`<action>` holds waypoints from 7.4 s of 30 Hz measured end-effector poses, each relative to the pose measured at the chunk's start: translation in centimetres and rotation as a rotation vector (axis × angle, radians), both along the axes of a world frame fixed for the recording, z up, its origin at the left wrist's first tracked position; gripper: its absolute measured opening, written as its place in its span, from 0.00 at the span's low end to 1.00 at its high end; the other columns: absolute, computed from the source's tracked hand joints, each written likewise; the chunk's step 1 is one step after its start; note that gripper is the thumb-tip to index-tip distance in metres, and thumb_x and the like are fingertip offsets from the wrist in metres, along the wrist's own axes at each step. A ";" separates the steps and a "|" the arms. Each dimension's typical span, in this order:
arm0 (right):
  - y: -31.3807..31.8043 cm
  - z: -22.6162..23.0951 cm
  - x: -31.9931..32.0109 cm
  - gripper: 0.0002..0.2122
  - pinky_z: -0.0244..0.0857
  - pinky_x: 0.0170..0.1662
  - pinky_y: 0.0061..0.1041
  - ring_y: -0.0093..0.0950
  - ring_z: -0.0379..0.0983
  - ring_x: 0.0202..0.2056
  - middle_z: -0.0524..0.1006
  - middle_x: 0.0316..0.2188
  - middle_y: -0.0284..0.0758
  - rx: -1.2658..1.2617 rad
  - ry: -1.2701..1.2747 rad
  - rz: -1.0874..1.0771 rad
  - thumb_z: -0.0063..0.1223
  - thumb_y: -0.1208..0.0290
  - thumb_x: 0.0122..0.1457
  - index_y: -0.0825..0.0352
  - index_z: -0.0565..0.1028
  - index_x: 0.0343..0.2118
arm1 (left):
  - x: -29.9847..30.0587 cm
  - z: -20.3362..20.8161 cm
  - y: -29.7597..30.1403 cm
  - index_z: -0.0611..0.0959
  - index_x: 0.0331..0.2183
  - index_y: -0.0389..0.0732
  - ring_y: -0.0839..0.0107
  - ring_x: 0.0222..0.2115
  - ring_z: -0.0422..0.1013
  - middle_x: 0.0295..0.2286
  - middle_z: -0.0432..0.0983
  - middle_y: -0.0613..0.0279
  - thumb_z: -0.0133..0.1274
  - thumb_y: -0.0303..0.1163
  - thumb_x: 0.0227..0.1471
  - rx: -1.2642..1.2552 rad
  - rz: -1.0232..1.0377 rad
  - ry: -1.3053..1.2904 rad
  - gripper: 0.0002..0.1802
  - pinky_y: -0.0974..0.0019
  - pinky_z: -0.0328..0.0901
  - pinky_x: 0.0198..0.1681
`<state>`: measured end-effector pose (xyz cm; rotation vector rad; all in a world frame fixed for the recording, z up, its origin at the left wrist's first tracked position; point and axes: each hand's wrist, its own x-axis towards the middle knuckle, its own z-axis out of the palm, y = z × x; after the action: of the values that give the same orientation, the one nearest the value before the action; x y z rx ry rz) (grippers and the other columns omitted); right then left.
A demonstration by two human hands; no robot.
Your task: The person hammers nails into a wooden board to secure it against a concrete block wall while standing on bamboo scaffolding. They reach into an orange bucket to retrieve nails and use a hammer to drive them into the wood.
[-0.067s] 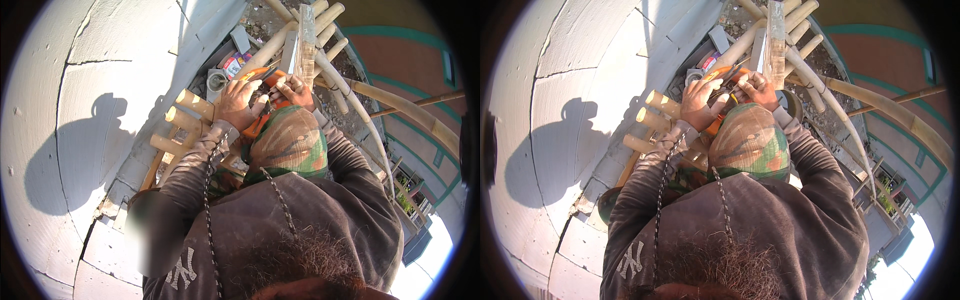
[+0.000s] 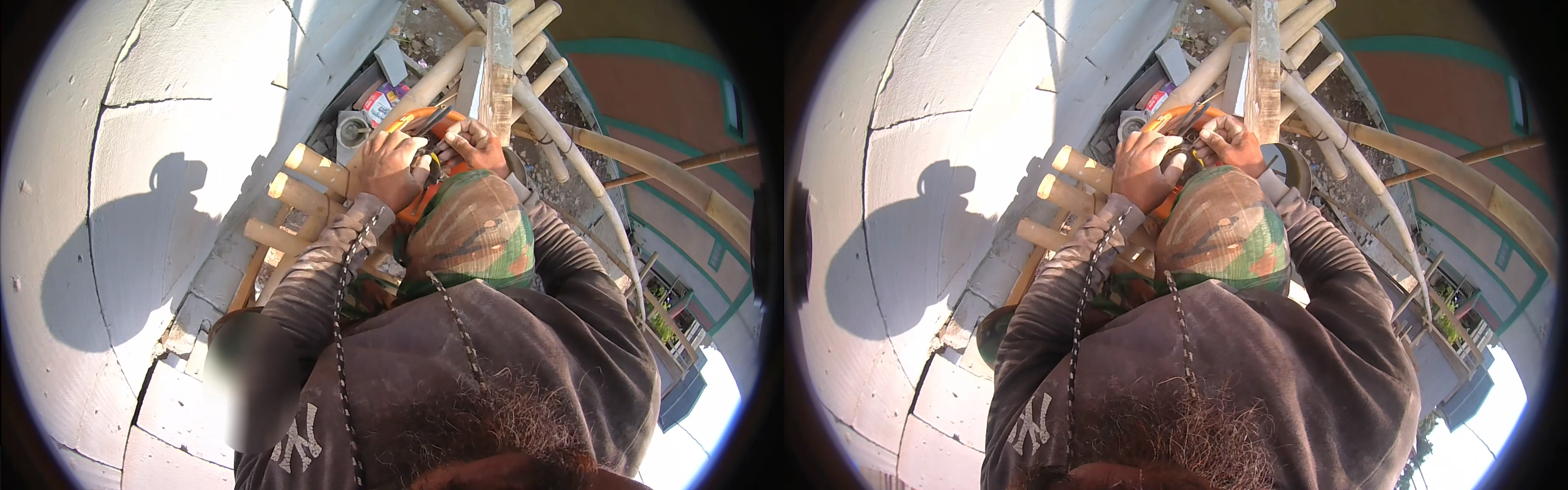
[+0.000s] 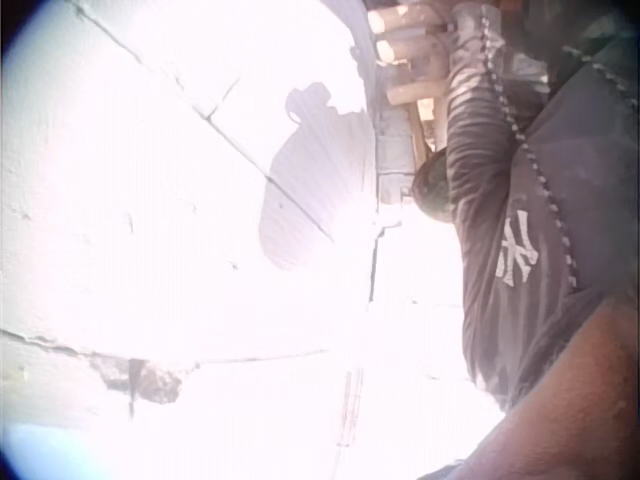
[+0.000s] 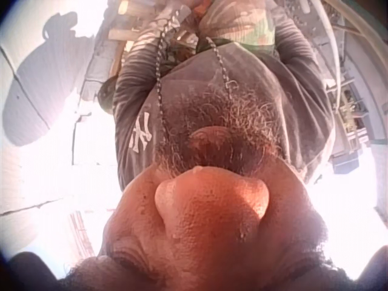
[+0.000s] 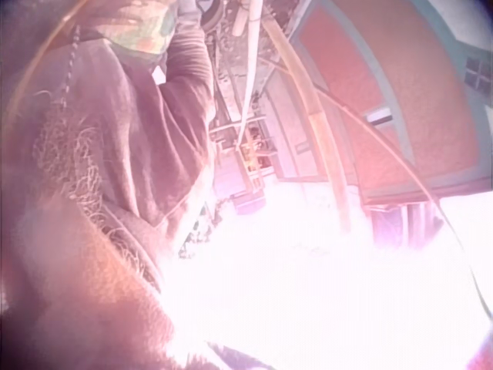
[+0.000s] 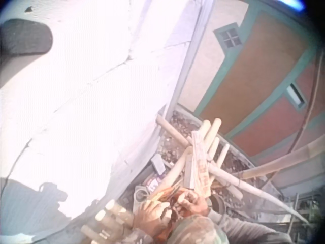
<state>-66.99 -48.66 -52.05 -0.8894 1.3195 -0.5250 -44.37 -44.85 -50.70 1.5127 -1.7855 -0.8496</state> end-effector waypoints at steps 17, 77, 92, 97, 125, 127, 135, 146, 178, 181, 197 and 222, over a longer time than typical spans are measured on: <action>-2.2 -10.9 2.7 0.16 0.73 0.50 0.39 0.41 0.81 0.46 0.83 0.44 0.45 -0.144 1.072 1.220 0.44 0.67 0.63 0.65 0.85 0.41 | 2.2 -5.6 2.5 0.68 0.58 0.35 0.39 0.48 0.71 0.49 0.71 0.33 0.50 0.36 0.57 0.486 0.179 -0.074 0.29 0.45 0.66 0.53; -3.9 -14.5 3.4 0.18 0.64 0.62 0.37 0.39 0.71 0.59 0.77 0.57 0.37 -0.149 1.053 0.862 0.45 0.57 0.66 0.56 0.78 0.54 | 2.0 -7.9 3.6 0.65 0.56 0.36 0.32 0.46 0.69 0.46 0.71 0.32 0.47 0.32 0.57 0.311 0.058 0.130 0.26 0.41 0.65 0.48; -3.7 -15.7 3.2 0.18 0.69 0.55 0.41 0.43 0.77 0.52 0.80 0.51 0.41 -0.344 1.139 0.840 0.45 0.58 0.64 0.60 0.80 0.50 | 1.9 -7.2 3.4 0.64 0.54 0.35 0.33 0.49 0.66 0.47 0.67 0.34 0.48 0.31 0.56 0.250 0.088 0.204 0.25 0.43 0.63 0.50; -2.9 -11.7 4.5 0.17 0.70 0.54 0.42 0.44 0.77 0.51 0.80 0.51 0.43 -0.206 1.146 0.672 0.46 0.59 0.64 0.61 0.80 0.49 | 1.6 -7.0 3.4 0.67 0.52 0.36 0.36 0.45 0.69 0.44 0.70 0.36 0.50 0.31 0.56 0.283 0.127 0.171 0.23 0.45 0.65 0.49; -2.5 8.4 1.8 0.10 0.67 0.34 0.18 0.16 0.71 0.29 0.81 0.31 0.29 0.107 -0.023 0.155 0.61 0.65 0.65 0.67 0.80 0.39 | -1.8 3.5 -4.3 0.83 0.49 0.32 0.79 0.36 0.77 0.39 0.82 0.61 0.56 0.35 0.64 0.600 0.068 1.148 0.18 0.74 0.74 0.37; -3.0 9.4 2.7 0.11 0.67 0.33 0.19 0.18 0.73 0.28 0.80 0.29 0.29 0.064 0.041 0.213 0.62 0.62 0.63 0.67 0.81 0.37 | -0.7 3.1 -4.4 0.83 0.47 0.32 0.78 0.35 0.76 0.37 0.81 0.62 0.54 0.35 0.65 0.611 0.134 1.098 0.17 0.73 0.74 0.38; -5.9 -7.6 -14.0 0.29 0.71 0.49 0.35 0.41 0.80 0.44 0.82 0.41 0.47 -0.266 1.231 0.000 0.69 0.51 0.53 0.76 0.79 0.45 | 8.4 3.5 -2.1 0.76 0.53 0.30 0.73 0.35 0.76 0.36 0.78 0.59 0.53 0.30 0.64 0.704 0.315 1.105 0.19 0.65 0.76 0.41; -4.8 -10.6 -13.7 0.27 0.70 0.48 0.33 0.37 0.80 0.43 0.82 0.45 0.45 0.053 0.662 -0.107 0.71 0.55 0.52 0.73 0.79 0.49 | 22.0 10.4 6.0 0.76 0.50 0.35 0.68 0.40 0.73 0.38 0.74 0.62 0.49 0.32 0.65 0.659 0.591 1.195 0.15 0.58 0.70 0.49; -1.3 39.7 31.6 0.25 0.70 0.45 0.25 0.31 0.79 0.39 0.80 0.38 0.42 -1.144 -0.247 1.206 0.70 0.75 0.51 0.71 0.72 0.52 | 21.6 16.1 14.2 0.76 0.47 0.28 0.49 0.42 0.66 0.40 0.72 0.42 0.61 0.56 0.56 -0.254 0.880 -0.017 0.37 0.48 0.60 0.57; -0.7 40.3 34.0 0.16 0.71 0.43 0.24 0.28 0.79 0.38 0.81 0.39 0.42 -1.359 -0.348 1.259 0.68 0.71 0.56 0.72 0.78 0.45 | 24.8 18.8 17.2 0.73 0.45 0.24 0.47 0.42 0.65 0.39 0.66 0.39 0.60 0.55 0.56 -0.268 0.942 0.077 0.38 0.49 0.62 0.49; 10.9 41.3 51.0 0.16 0.74 0.36 0.35 0.46 0.81 0.32 0.81 0.32 0.50 -1.700 -0.664 1.122 0.60 0.63 0.63 0.70 0.77 0.47 | 32.6 15.6 27.6 0.73 0.55 0.37 0.67 0.32 0.66 0.37 0.71 0.61 0.56 0.70 0.53 -0.099 1.742 1.138 0.47 0.59 0.61 0.33; 19.3 41.8 56.9 0.08 0.71 0.35 0.40 0.45 0.78 0.30 0.80 0.31 0.46 -1.813 -0.770 0.784 0.60 0.71 0.60 0.71 0.78 0.35 | 36.7 16.5 27.1 0.71 0.64 0.46 0.80 0.27 0.57 0.56 0.70 0.69 0.53 0.74 0.51 -0.425 1.848 1.364 0.51 0.73 0.55 0.28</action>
<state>-10.06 -29.34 -10.24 -2.1496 -0.6043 -1.2243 -7.63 -17.75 -34.24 1.0484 0.5756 -0.1900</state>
